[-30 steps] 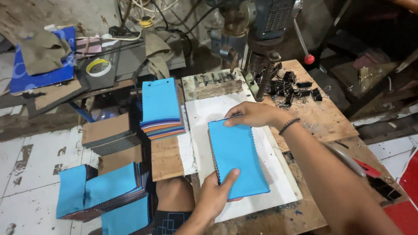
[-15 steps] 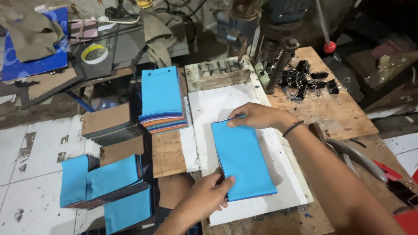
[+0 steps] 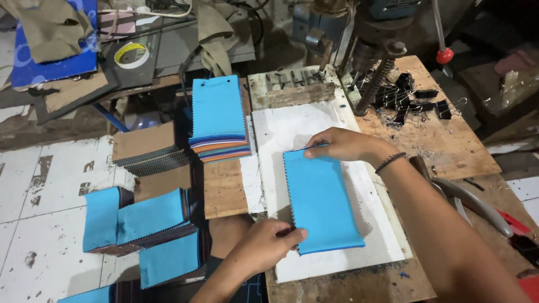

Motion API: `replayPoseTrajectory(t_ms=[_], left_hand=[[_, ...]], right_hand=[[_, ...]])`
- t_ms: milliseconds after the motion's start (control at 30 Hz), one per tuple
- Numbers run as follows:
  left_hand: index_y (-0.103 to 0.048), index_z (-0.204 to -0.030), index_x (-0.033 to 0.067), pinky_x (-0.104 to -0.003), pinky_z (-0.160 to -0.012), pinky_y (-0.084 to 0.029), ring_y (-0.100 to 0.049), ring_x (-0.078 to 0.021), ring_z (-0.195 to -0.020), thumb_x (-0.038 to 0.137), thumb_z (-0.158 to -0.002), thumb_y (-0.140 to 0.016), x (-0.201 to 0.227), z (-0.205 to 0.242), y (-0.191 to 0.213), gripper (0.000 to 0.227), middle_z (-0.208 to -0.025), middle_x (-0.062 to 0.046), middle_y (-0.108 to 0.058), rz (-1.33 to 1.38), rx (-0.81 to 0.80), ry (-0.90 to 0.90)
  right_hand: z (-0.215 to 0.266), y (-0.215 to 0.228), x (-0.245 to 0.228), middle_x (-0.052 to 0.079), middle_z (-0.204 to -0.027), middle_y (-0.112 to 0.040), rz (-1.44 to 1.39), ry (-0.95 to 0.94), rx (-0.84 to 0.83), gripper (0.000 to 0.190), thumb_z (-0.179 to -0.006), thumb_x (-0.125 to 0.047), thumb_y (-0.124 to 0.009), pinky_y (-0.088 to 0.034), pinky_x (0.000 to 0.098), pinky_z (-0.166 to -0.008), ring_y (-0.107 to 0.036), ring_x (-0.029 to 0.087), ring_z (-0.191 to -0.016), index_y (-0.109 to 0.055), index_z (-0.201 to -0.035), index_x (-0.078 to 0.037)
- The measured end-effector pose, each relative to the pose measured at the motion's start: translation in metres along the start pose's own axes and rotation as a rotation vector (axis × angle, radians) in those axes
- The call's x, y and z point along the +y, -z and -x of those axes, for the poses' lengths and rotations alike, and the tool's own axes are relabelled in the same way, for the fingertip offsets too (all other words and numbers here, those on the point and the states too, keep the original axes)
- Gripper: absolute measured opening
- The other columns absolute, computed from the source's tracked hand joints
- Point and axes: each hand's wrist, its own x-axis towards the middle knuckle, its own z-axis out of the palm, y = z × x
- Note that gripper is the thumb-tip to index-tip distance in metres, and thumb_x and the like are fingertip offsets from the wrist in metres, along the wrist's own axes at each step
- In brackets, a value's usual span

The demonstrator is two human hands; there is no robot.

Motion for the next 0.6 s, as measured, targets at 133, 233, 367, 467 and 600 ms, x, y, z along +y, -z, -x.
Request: replayPoseTrajectory(t_ms=[133, 233, 367, 467, 600], left_hand=[[-0.043, -0.064, 0.0153, -0.034, -0.064, -0.028, -0.042, -0.0145, -0.059, 0.054, -0.104, -0.062, 0.000, 0.001, -0.001, 0.059, -0.062, -0.001, -0.040, -0.042, 0.046, -0.067], [-0.044, -0.064, 0.0157, -0.034, -0.063, -0.029, -0.045, -0.0145, -0.059, 0.056, -0.102, -0.062, 0.001, 0.002, -0.004, 0.059, -0.061, -0.001, -0.041, -0.071, 0.065, -0.061], [-0.039, -0.061, 0.0164, -0.035, -0.063, -0.029, -0.044, -0.0160, -0.060, 0.059, -0.102, -0.063, 0.000, 0.003, -0.007, 0.064, -0.059, -0.001, -0.034, -0.103, 0.118, -0.064], [-0.050, -0.059, 0.0154, -0.039, -0.063, -0.037, -0.059, -0.0193, -0.079, 0.064, -0.102, -0.055, -0.007, -0.002, -0.011, 0.066, -0.063, -0.005, -0.049, -0.221, 0.169, -0.135], [-0.058, -0.063, 0.0135, -0.041, -0.066, -0.043, -0.065, -0.0249, -0.077, 0.063, -0.101, -0.056, -0.008, 0.001, -0.015, 0.063, -0.068, -0.007, -0.060, -0.235, 0.225, -0.191]], right_hand=[[0.003, 0.000, -0.004, 0.001, -0.137, -0.069, 0.006, -0.029, 0.013, 0.051, -0.088, -0.052, -0.062, -0.043, 0.0386, -0.113, -0.060, 0.021, -0.130, -0.073, -0.125, -0.017], [0.004, 0.000, -0.004, 0.000, -0.140, -0.068, -0.003, -0.051, 0.013, 0.053, -0.087, -0.051, -0.062, -0.042, 0.0389, -0.115, -0.059, 0.021, -0.132, -0.072, -0.127, -0.018], [0.007, 0.000, -0.007, 0.001, -0.137, -0.069, -0.005, -0.049, 0.013, 0.051, -0.088, -0.052, -0.061, -0.042, 0.0396, -0.114, -0.059, 0.021, -0.130, -0.072, -0.123, -0.018], [0.009, 0.001, -0.012, -0.001, -0.135, -0.071, 0.015, -0.060, 0.012, 0.047, -0.089, -0.051, -0.061, -0.043, 0.0400, -0.113, -0.061, 0.020, -0.129, -0.074, -0.121, -0.020], [0.001, -0.001, -0.005, -0.004, -0.123, -0.078, 0.056, -0.003, 0.064, 0.043, -0.087, -0.047, -0.067, -0.046, 0.0299, -0.104, -0.066, 0.012, -0.117, -0.078, -0.117, -0.018]])
